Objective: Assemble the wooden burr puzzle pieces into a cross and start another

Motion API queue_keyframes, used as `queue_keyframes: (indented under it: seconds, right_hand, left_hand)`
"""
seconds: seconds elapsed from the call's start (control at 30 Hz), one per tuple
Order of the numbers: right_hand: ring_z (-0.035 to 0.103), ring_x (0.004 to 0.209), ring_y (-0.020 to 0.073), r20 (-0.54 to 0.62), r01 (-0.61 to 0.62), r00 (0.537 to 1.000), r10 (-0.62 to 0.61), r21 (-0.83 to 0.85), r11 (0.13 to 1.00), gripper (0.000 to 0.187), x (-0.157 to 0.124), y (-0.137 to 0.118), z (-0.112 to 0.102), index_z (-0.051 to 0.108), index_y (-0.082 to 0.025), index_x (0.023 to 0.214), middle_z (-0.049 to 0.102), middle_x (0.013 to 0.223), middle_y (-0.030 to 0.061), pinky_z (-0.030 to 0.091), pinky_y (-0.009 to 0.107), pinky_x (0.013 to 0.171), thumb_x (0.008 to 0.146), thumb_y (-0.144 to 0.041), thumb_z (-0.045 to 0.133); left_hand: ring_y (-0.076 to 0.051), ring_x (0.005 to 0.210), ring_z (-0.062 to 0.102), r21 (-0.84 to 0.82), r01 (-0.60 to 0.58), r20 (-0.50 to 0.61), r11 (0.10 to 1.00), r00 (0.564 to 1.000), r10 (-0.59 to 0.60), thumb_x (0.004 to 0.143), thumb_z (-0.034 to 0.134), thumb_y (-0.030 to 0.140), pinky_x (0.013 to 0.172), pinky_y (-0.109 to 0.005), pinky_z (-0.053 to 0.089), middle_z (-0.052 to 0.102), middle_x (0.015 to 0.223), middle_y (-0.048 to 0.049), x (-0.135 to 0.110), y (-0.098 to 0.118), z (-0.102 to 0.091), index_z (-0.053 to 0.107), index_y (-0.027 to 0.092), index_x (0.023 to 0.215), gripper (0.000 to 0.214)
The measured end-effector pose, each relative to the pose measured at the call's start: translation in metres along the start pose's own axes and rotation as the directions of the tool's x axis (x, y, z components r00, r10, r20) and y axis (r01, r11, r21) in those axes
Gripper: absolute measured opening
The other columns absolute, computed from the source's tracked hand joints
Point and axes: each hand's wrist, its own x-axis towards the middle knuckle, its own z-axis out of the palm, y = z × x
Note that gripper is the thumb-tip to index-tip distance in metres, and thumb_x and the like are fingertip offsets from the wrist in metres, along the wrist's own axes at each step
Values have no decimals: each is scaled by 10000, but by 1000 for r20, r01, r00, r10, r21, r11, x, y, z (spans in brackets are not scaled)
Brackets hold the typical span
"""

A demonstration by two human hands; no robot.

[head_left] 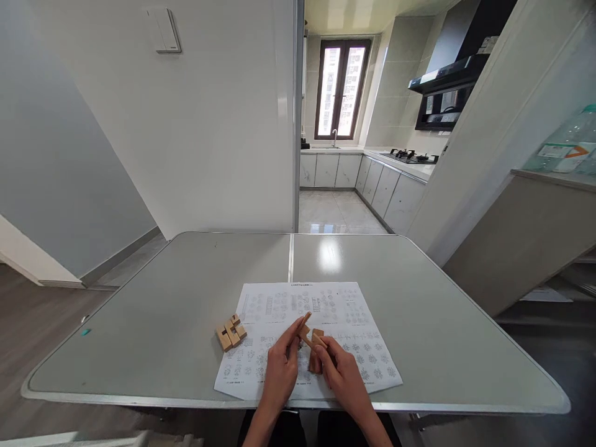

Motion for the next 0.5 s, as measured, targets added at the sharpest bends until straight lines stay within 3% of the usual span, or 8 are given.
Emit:
queue_keyframes:
  seconds: [0.27, 0.5]
  right_hand:
    - [535, 539, 156, -15, -36, 999, 36, 12, 999, 357, 0, -1, 1, 620, -236, 910, 609, 649, -19, 410, 257, 534, 1043, -526, 458]
    - [557, 575, 167, 1, -41, 999, 41, -2, 999, 378, 0, 0, 0, 618, -233, 944, 613, 666, -17, 436, 268, 581, 1044, -551, 439]
  left_hand:
    - [-225, 1369, 575, 30, -28, 34, 999, 999, 27, 1046, 439, 295, 1113, -389, 506, 571, 1523, 32, 0, 2, 0, 488, 371, 1502, 465]
    - [-239, 1379, 565, 20, -22, 38, 1000, 999, 21, 1045, 445, 300, 1136, -427, 490, 599, 1497, 14, 0, -1, 0, 521, 356, 1481, 446]
